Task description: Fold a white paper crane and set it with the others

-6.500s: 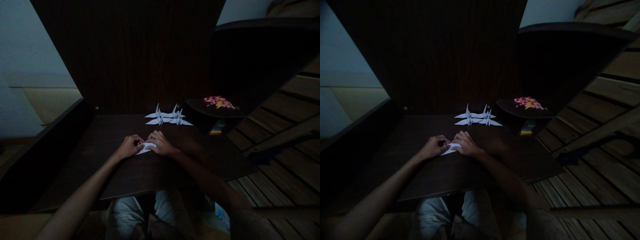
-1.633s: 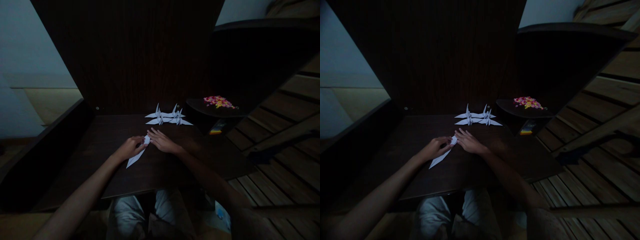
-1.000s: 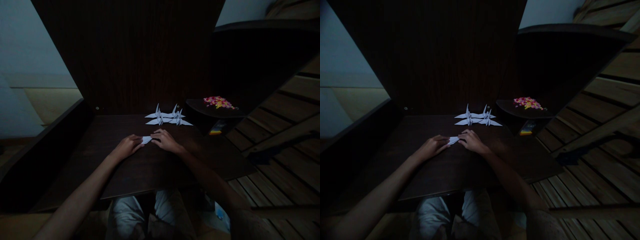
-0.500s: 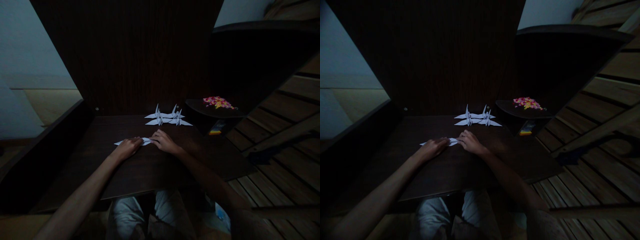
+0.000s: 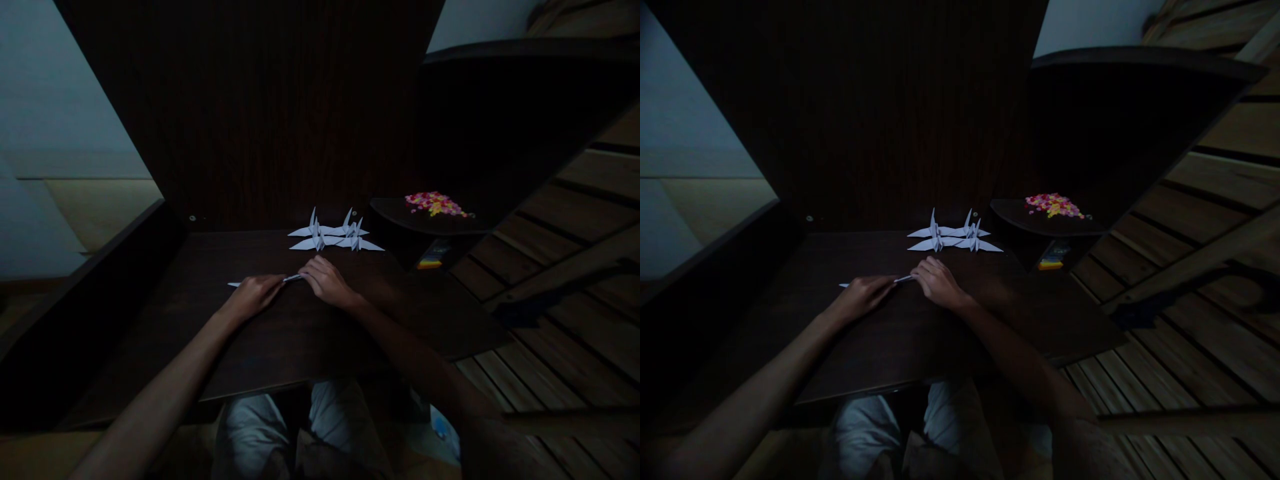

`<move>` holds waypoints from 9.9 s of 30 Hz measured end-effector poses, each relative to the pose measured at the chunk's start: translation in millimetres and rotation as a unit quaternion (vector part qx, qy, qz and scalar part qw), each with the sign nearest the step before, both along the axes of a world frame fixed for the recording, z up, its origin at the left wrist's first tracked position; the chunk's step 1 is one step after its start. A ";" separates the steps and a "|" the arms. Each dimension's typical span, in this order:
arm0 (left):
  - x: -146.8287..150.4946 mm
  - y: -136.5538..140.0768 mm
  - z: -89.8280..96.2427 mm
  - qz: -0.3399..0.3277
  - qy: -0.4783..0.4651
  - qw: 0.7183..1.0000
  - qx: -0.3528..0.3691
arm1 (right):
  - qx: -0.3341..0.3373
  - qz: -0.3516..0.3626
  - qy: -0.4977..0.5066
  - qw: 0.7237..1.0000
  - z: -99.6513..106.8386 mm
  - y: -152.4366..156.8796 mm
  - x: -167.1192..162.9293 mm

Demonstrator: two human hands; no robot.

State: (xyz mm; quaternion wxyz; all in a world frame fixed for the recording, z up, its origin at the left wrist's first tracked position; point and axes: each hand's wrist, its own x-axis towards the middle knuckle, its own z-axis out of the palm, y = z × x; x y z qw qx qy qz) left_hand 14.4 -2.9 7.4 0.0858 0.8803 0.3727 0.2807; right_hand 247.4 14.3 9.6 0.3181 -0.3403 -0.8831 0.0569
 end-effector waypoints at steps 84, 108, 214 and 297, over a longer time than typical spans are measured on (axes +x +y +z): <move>31.3 -10.2 11.2 0.081 -0.359 0.879 -0.303 | -0.369 0.029 0.316 0.873 3.3 -6.6 -19.8; 30.5 -6.7 10.2 0.084 -0.423 0.827 -0.359 | -0.441 0.058 0.368 0.816 -2.3 -6.5 -23.3; 29.5 -6.0 8.1 0.009 -0.434 0.849 -0.301 | -0.380 0.083 0.416 0.822 -6.5 -6.2 -22.5; 33.9 -9.1 8.6 -0.029 -0.470 0.798 -0.375 | -0.255 0.083 0.389 0.882 -5.9 -3.3 -20.3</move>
